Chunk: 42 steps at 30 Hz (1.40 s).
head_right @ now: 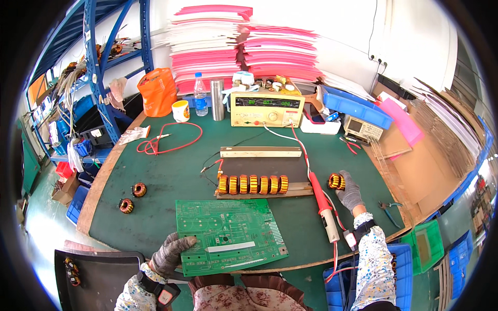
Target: Assembling and organizing inductor coils or transformers onto a circuit board and tray.
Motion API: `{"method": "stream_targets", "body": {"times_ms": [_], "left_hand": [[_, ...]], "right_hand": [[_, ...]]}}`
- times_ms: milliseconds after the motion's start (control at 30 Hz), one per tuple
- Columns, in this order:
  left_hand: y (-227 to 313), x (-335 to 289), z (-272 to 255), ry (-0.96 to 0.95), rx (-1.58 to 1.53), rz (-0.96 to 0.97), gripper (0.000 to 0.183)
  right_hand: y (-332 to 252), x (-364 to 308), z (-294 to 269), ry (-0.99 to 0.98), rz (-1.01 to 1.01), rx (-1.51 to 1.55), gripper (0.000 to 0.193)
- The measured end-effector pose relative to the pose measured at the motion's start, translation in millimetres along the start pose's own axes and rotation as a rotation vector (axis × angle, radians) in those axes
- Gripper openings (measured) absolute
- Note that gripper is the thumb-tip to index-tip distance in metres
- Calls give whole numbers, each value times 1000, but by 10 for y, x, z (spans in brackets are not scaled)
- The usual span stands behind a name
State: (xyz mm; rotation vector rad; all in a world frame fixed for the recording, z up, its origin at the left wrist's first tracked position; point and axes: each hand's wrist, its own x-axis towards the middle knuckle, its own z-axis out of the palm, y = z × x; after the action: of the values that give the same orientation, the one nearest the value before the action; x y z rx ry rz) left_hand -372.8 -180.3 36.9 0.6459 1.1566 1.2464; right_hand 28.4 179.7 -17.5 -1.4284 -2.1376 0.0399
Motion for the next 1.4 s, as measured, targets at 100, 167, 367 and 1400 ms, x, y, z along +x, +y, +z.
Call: {"method": "stream_targets", "body": {"times_ms": [100,167,367,1400], "left_hand": [[-26,34,22,19,-37,20,34],[-29,39,24,24,-39,9,34],[-39,14,-15,4,-46,6,36],[11,-60,51,-32,-50,-44,40]], "right_hand": [[-569,-12,-281,-3,-79,-385,66],[-1093,-60,-394,118,-266,-226,61],[-1825,-38,89,-275,-407,243,51],[-2137,-1119,-170,-503,224,990,13]]}}
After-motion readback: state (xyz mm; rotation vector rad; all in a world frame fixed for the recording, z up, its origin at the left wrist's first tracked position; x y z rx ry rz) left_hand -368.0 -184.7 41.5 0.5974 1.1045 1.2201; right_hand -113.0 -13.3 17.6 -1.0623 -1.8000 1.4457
